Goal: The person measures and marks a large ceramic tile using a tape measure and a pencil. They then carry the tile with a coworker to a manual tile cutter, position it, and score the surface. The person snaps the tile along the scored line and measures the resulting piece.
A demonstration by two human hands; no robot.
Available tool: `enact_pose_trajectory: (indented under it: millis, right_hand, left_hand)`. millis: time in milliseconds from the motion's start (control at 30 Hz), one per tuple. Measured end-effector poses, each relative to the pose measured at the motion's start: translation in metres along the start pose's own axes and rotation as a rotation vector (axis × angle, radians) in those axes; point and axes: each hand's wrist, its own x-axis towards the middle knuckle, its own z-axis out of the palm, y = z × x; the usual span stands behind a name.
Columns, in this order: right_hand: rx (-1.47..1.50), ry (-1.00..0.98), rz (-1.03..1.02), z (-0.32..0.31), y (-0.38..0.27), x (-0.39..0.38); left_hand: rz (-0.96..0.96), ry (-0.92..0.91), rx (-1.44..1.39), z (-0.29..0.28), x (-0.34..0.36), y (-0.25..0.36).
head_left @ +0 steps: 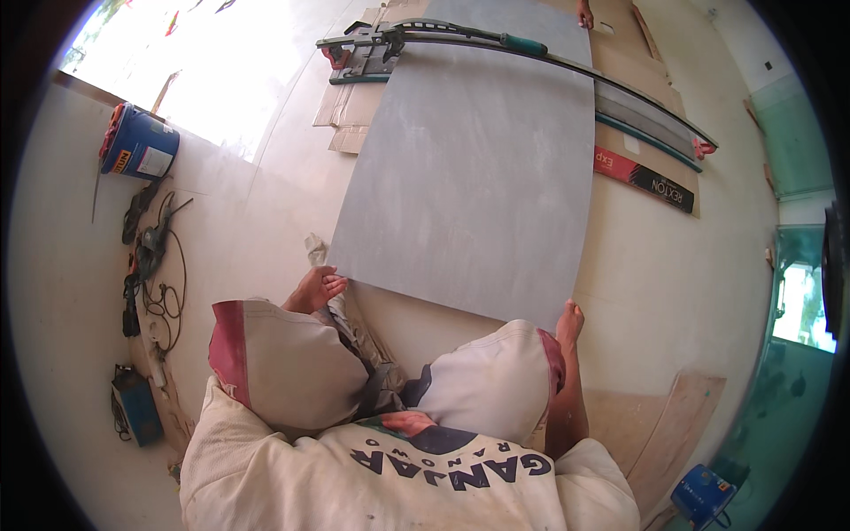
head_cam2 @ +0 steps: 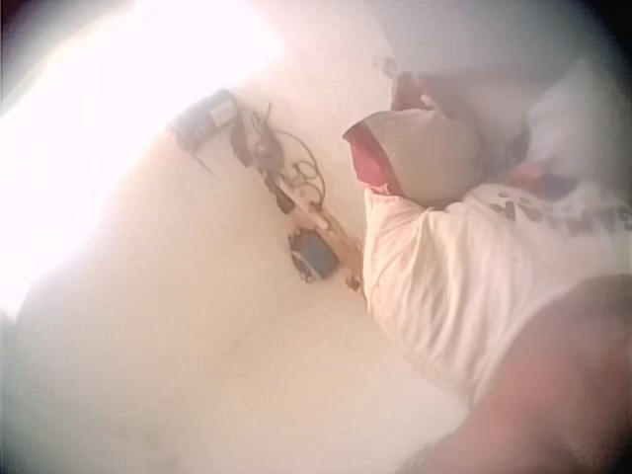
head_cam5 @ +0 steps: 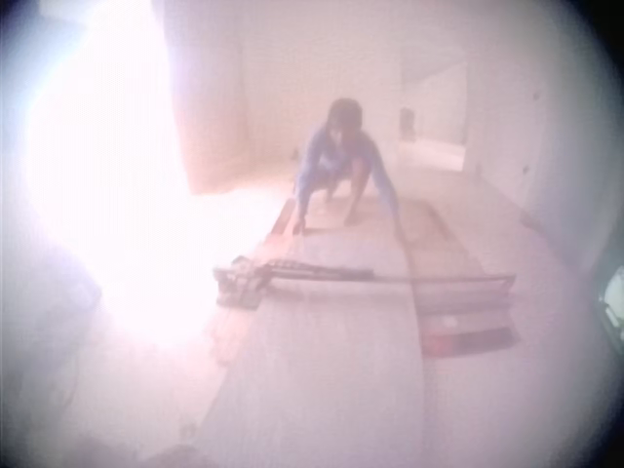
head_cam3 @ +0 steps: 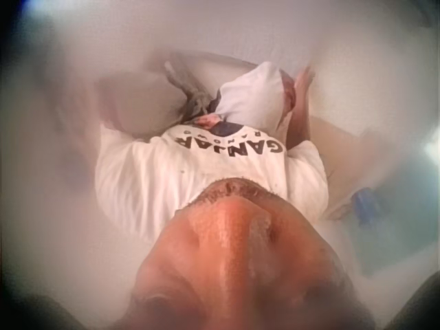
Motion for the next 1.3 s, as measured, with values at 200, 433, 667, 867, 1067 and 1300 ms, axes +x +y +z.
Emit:
enact_pose_trajectory:
  millis: [200, 433, 667, 867, 1067, 1300]
  right_hand:
    - [0.174, 0.019, -0.098, 0.017, -0.048, 0.082]
    - [0.002, 0.008, -0.04, 0.053, -0.111, 0.157]
    - [-0.076, 0.037, 0.004, 0.077, -0.129, 0.209]
    - [-0.123, 0.002, -0.021, 0.092, -0.157, 0.237]
    - [-0.152, -0.021, -0.046, 0.12, -0.178, 0.256]
    - [-0.324, -0.03, 0.078, 0.126, -0.186, 0.281]
  left_hand:
    - [0.157, -0.024, -0.114, 0.063, 0.05, 0.047]
    - [0.174, -0.102, -0.114, 0.092, 0.109, 0.114]
    - [0.126, -0.087, -0.096, 0.109, 0.144, 0.146]
    - [0.137, -0.04, -0.08, 0.119, 0.149, 0.17]
    - [0.198, -0.01, -0.081, 0.117, 0.154, 0.192]
    - [0.286, -0.018, -0.092, 0.116, 0.157, 0.192]
